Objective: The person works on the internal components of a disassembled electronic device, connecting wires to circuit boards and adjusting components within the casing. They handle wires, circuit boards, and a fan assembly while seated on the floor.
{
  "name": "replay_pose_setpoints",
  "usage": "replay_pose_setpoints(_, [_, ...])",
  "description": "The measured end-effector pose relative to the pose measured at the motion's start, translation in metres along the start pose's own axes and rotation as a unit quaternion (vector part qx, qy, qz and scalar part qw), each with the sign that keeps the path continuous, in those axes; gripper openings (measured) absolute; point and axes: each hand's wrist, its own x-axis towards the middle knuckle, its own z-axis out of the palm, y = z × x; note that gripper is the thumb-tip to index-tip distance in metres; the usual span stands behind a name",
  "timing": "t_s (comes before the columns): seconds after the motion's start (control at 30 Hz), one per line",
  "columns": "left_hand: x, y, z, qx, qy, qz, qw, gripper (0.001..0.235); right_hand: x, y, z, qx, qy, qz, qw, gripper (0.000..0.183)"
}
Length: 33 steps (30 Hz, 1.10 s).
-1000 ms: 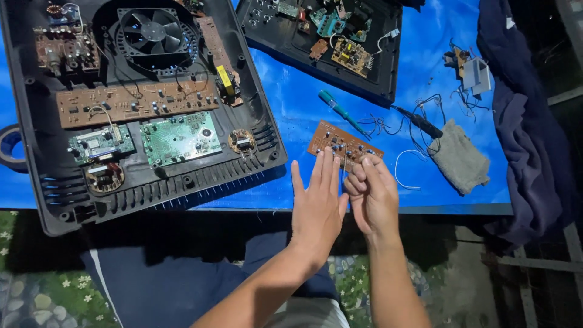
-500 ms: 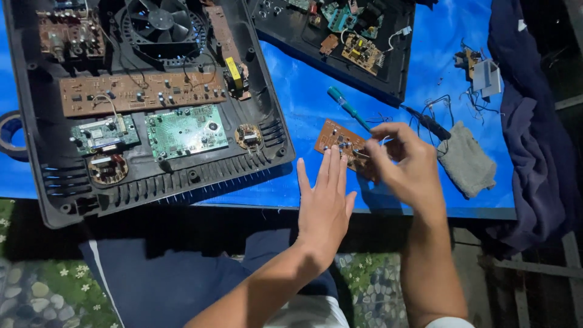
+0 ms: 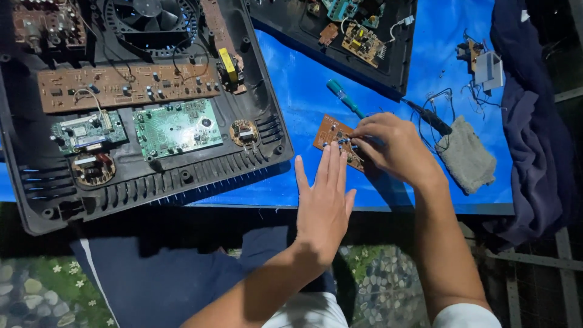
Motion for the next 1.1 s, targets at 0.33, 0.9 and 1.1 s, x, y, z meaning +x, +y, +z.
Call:
replay_pose_setpoints(0.33, [0.001, 0.003, 0.003, -0.013, 0.005, -0.011, 1.000, 0.074, 0.012, 0.011, -0.003, 0.028, -0.061, 0.015, 0.998, 0.009])
replay_pose_setpoints(0.9, [0.012, -0.001, -0.004, 0.004, 0.058, -0.004, 0.998, 0.086, 0.011, 0.016, 0.008, 0.069, -0.036, 0.091, 0.993, 0.007])
replay_pose_setpoints(1.1, [0.009, -0.004, -0.006, -0.004, 0.037, -0.004, 0.999, 0.082, 0.004, 0.016, 0.021, 0.060, -0.011, 0.142, 0.988, 0.019])
